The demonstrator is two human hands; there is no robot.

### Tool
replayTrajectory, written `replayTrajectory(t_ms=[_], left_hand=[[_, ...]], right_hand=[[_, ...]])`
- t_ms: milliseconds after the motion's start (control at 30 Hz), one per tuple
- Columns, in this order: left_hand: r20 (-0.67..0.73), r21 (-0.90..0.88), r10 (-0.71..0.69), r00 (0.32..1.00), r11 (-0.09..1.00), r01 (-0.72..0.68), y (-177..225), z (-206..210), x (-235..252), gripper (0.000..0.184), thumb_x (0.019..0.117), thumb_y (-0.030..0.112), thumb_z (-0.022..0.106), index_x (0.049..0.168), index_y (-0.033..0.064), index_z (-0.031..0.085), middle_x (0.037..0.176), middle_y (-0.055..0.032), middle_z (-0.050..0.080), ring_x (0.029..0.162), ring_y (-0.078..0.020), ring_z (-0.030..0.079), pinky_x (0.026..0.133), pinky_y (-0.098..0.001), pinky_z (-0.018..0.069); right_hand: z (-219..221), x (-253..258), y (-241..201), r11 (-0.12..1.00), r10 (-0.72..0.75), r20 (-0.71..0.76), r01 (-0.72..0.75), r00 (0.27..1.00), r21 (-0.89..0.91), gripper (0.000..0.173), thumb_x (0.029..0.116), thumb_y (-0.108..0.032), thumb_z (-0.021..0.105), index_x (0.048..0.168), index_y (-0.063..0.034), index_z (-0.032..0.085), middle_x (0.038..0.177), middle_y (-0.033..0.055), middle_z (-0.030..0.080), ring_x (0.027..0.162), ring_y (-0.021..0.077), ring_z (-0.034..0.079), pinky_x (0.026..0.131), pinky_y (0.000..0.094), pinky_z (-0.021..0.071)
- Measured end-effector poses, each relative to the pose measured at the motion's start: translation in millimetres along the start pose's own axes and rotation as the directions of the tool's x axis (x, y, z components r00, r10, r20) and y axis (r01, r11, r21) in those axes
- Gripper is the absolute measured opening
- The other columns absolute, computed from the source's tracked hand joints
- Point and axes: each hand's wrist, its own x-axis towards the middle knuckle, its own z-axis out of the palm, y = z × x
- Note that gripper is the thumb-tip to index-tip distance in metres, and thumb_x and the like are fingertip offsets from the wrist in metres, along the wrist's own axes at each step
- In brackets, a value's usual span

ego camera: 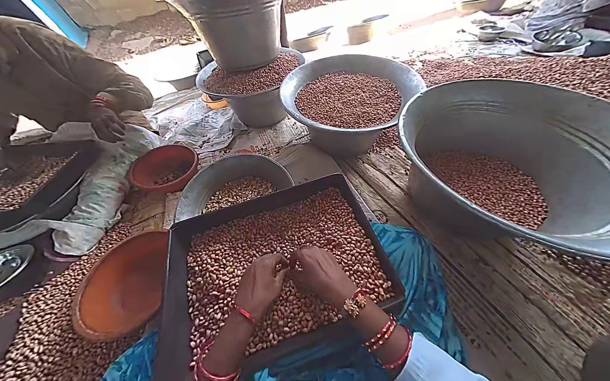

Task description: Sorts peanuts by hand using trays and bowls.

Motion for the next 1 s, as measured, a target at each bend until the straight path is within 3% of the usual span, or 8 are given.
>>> replayTrajectory(t_ms=[233, 333, 367, 467, 567, 700, 867, 1000], left_hand=[[0.058, -0.520, 0.215, 0.975, 0.840, -0.155, -47, -29, -16, 0.012, 0.0967, 0.013, 0.067, 0.101, 0.0036, 0.073, 0.083, -0.0010, 0.071, 0.073, -0.0073, 0.066, 0.073, -0.0276, 0.0552], [0.208, -0.874, 0.707, 0.676, 0.444, -0.196, -77, -51, -36, 0.018, 0.0996, 0.021, 0.067, 0.111, 0.0114, 0.076, 0.105, 0.0030, 0.078, 0.098, -0.0044, 0.073, 0.090, -0.0227, 0.0585], [0.178, -0.877, 0.712, 0.679, 0.428, -0.219, -78, -55, -40, 0.018, 0.0997, 0.020, 0.067, 0.112, 0.0115, 0.077, 0.106, 0.0027, 0.078, 0.098, -0.0044, 0.073, 0.090, -0.0223, 0.0586], [-0.083, -0.530, 0.290, 0.953, 0.797, -0.289, -65, -50, -42, 0.012, 0.0919, 0.009, 0.066, 0.099, 0.0091, 0.076, 0.091, 0.0038, 0.076, 0.077, -0.0045, 0.071, 0.074, -0.0249, 0.0601], [-0.165, -0.108, 0.127, 0.978, 0.983, -0.146, -53, -30, -23, 0.018, 0.0948, 0.008, 0.068, 0.109, 0.0080, 0.079, 0.106, -0.0144, 0.075, 0.097, -0.0312, 0.072, 0.091, -0.0524, 0.0552], [-0.054, 0.072, 0.061, 0.997, 0.996, -0.057, -41, -11, -14, 0.021, 0.0963, 0.020, 0.070, 0.115, 0.0132, 0.078, 0.114, -0.0202, 0.070, 0.112, -0.0393, 0.066, 0.095, -0.0552, 0.0526], [-0.063, 0.048, 0.071, 0.995, 0.997, -0.068, -49, -9, -14, 0.021, 0.0977, 0.020, 0.069, 0.112, 0.0082, 0.078, 0.112, -0.0190, 0.071, 0.111, -0.0369, 0.067, 0.097, -0.0524, 0.0524], [-0.279, -0.179, 0.073, 0.958, 0.976, -0.127, -64, -8, -20, 0.011, 0.0910, 0.010, 0.075, 0.099, 0.0035, 0.079, 0.102, -0.0165, 0.075, 0.098, -0.0334, 0.072, 0.091, -0.0545, 0.0548]], right_hand=[[-11, -13, -6, 0.993, -0.115, 0.070, 0.114, 0.991, 0.015, 0.021, 0.0989, -0.017, 0.063, 0.111, -0.0011, 0.071, 0.101, 0.0208, 0.072, 0.099, 0.0376, 0.069, 0.087, 0.0569, 0.0521], [-32, -34, -10, 0.830, -0.502, 0.226, 0.392, 0.834, 0.397, 0.018, 0.0974, -0.012, 0.070, 0.109, 0.0013, 0.075, 0.090, 0.0111, 0.075, 0.078, 0.0157, 0.069, 0.076, 0.0377, 0.0560], [-38, -37, -10, 0.776, -0.562, 0.234, 0.408, 0.793, 0.481, 0.019, 0.0985, -0.011, 0.068, 0.111, 0.0018, 0.074, 0.093, 0.0092, 0.076, 0.080, 0.0106, 0.070, 0.078, 0.0327, 0.0579], [-65, -43, -5, 0.935, -0.309, 0.075, 0.289, 0.948, 0.205, 0.022, 0.1044, -0.016, 0.059, 0.115, -0.0026, 0.074, 0.095, 0.0110, 0.075, 0.084, 0.0188, 0.070, 0.081, 0.0401, 0.0555], [-86, -38, -6, 0.973, 0.183, -0.132, -0.199, 0.974, -0.114, 0.030, 0.1064, -0.013, 0.046, 0.124, -0.0022, 0.068, 0.117, 0.0223, 0.070, 0.114, 0.0381, 0.067, 0.096, 0.0551, 0.0512], [-97, -38, 3, 0.866, 0.456, -0.230, -0.489, 0.860, -0.107, 0.029, 0.1048, -0.009, 0.045, 0.122, 0.0043, 0.065, 0.126, 0.0249, 0.066, 0.123, 0.0389, 0.063, 0.098, 0.0552, 0.0501], [-63, -11, 1, 0.842, 0.501, -0.175, -0.524, 0.848, -0.127, 0.036, 0.1046, -0.009, 0.047, 0.137, 0.0070, 0.053, 0.138, 0.0276, 0.057, 0.123, 0.0413, 0.062, 0.099, 0.0539, 0.0516], [-19, 5, -19, 0.989, 0.150, -0.134, -0.151, 0.980, 0.003, 0.046, 0.1029, -0.009, 0.052, 0.149, -0.0043, 0.050, 0.139, 0.0255, 0.058, 0.120, 0.0401, 0.064, 0.100, 0.0550, 0.0515]])
